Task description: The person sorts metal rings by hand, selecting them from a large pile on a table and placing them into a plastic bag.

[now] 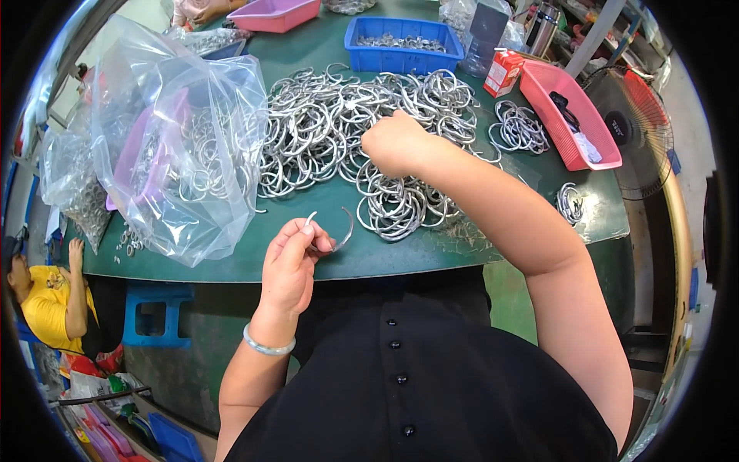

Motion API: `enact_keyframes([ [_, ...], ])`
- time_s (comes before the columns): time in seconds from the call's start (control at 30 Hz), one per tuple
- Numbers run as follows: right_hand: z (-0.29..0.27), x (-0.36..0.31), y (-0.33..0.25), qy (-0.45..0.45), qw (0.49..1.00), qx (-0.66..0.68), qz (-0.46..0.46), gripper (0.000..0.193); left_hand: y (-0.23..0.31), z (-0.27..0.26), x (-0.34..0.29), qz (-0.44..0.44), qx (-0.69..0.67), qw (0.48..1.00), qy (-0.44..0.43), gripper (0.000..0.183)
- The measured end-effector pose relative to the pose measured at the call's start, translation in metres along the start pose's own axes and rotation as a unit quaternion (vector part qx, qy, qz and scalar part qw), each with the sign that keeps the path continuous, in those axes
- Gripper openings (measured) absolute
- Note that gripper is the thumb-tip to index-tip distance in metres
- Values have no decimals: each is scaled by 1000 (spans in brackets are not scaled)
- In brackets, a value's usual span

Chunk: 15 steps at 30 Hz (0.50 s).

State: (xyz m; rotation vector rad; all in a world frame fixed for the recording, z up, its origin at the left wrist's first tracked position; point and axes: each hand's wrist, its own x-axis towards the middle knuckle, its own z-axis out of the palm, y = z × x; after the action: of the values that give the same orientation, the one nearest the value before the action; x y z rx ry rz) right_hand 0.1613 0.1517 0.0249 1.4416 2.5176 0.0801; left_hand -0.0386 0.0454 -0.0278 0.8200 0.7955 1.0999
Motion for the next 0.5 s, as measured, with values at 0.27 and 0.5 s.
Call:
enact_keyframes([
  [0.27,3,-8,13,58,985,162,-4,12,1,-1,-2,-12,-53,998,-21,15],
  [0.5,-7,-24,24,57,924,369,-83,11,-2,2,-5,-13,-75,997,-23,16],
])
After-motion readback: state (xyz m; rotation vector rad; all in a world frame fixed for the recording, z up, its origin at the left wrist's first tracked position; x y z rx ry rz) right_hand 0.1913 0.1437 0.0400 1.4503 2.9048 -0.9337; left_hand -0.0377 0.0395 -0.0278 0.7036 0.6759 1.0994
